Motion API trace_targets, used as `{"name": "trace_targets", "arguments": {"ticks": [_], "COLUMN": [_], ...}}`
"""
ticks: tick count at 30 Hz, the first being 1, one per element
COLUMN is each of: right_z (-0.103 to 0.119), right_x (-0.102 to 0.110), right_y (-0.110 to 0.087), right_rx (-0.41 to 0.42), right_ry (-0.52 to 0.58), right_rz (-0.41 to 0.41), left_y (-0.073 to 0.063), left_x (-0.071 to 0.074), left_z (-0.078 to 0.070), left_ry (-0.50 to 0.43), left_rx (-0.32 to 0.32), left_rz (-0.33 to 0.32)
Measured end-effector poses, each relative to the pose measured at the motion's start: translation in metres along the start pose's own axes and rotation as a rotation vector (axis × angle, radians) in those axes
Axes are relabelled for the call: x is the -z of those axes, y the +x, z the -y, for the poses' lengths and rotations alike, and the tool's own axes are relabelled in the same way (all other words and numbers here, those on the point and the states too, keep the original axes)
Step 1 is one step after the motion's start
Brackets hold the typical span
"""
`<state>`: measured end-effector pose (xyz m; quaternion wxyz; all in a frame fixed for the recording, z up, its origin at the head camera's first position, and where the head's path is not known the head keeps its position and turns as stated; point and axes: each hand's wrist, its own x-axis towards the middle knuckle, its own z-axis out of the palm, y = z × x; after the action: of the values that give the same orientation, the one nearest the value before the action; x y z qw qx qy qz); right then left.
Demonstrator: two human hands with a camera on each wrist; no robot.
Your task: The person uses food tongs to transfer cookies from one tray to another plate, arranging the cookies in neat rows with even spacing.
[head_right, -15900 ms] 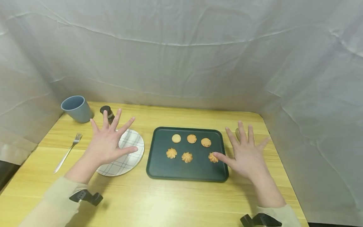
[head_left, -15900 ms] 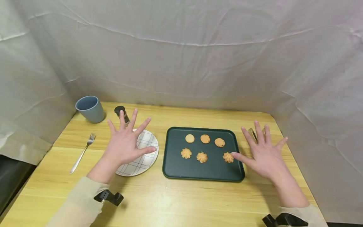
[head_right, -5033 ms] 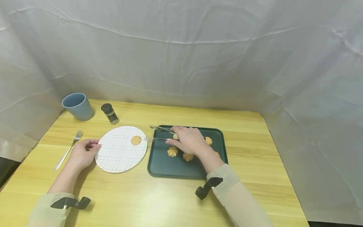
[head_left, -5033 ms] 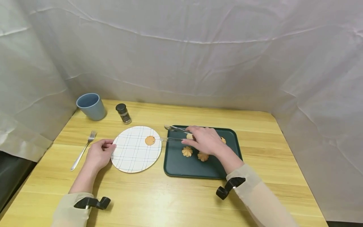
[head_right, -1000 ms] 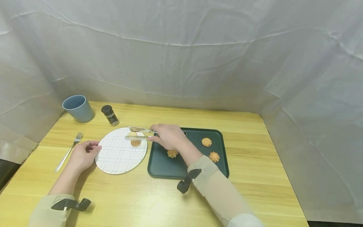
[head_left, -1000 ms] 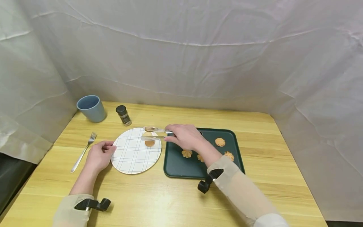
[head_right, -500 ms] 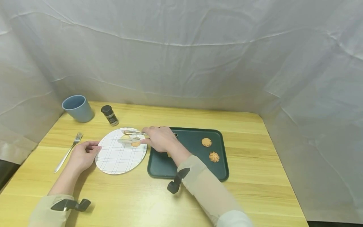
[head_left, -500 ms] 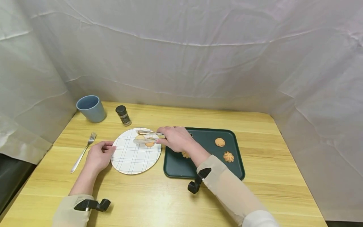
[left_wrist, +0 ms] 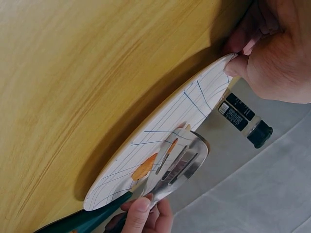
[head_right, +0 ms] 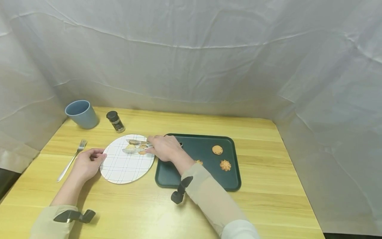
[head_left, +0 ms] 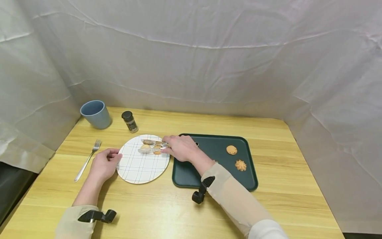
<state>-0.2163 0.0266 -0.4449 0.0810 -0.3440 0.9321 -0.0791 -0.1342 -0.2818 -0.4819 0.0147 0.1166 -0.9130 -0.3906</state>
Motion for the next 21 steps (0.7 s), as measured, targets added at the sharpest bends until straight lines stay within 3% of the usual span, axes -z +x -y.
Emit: {"name": "trace_targets", "arguments": {"ticks": [21], "right_z": [-0.003], "right_x": [0.007], "right_y": [-0.010], "right_rx": [0.001], "right_ry": [0.040], "right_rz": [-0.005], "left_y": [0.000], "left_x": [0.001], "left_z": [0.000], "left_ry": [-0.009], "left_rx": [0.019], "left_rz": [0.010]}}
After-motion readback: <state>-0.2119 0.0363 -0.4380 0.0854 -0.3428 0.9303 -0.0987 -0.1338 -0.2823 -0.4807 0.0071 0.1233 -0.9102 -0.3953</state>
